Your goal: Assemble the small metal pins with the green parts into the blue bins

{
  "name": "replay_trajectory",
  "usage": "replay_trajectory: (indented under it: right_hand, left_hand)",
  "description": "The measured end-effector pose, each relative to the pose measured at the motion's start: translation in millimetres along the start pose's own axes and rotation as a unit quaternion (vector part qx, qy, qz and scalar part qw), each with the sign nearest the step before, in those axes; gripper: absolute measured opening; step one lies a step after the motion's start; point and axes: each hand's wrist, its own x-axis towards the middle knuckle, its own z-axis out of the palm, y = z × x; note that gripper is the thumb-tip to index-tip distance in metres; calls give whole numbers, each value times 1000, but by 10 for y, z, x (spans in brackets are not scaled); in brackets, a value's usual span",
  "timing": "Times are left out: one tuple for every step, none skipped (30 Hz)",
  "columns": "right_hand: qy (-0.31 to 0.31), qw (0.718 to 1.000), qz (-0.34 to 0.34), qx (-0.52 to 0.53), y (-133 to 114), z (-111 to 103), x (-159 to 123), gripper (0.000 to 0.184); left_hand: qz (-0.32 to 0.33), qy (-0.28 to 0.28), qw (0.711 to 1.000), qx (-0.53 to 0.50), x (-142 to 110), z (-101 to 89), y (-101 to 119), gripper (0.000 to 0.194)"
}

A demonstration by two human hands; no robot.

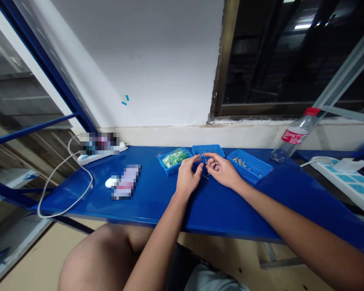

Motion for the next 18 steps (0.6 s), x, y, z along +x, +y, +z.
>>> replay_trajectory:
  right_hand:
    - [-3,1000,1,2,-4,-7,-1,32]
    - [-6,1000,5,5,-7,-15,-2,26]
    - [-10,1000,9,7,-8,-24,-2,21]
    - [-13,1000,10,7,-9,-33,-1,16]
    - [-13,1000,7,0,-11,-41,1,14]
    - [-10,1000,-1,-13,-13,-48,3,13]
    - [-5,999,-13,-29,-16,-52,6,13]
    - [-2,999,-24,-47,-21,-55,8,13]
    - [-4,998,-33,-61,-26,-55,11,13]
    - [-9,997,-36,-69,-31,-54,12,12]
    - [-16,997,-36,-71,-36,-50,13,12]
    - [-22,997,-33,-69,-40,-46,13,12]
    - [-28,997,-29,-67,-43,-43,13,13]
    - [-32,997,-25,-63,-44,-41,12,15]
    - [-35,997,-24,-59,-44,-40,11,17]
    - [-38,997,-26,-56,-44,-41,10,18]
    - [-42,997,-31,-55,-45,-43,9,18]
    - [-45,997,-36,-55,-46,-46,7,19]
  left_hand:
    - [-3,6,1000,19,-1,-5,5,35]
    - [-12,1,1000,27,-3,-9,10,34]
    - [-27,-13,999,24,-6,-12,15,36]
    - [-43,-30,999,14,-9,-14,21,40]
    - [-56,-46,997,0,-13,-14,26,45]
    - [-65,-58,996,-13,-15,-13,32,49]
    - [-69,-63,995,-23,-17,-13,37,54]
    - [-70,-64,995,-29,-17,-13,40,56]
    - [-70,-62,995,-32,-15,-14,42,57]
    - [-70,-61,995,-34,-11,-16,40,56]
    - [-71,-60,995,-34,-7,-17,37,54]
    - [-73,-59,995,-33,-2,-19,30,53]
    - [-74,-58,995,-30,2,-20,22,52]
    - [-74,-56,995,-26,5,-21,12,52]
    - [-73,-54,996,-22,7,-20,2,52]
    - [-71,-53,996,-18,7,-19,-9,53]
    - [-68,-52,996,-13,4,-16,-20,54]
    - [-65,-54,996,-8,0,-13,-30,55]
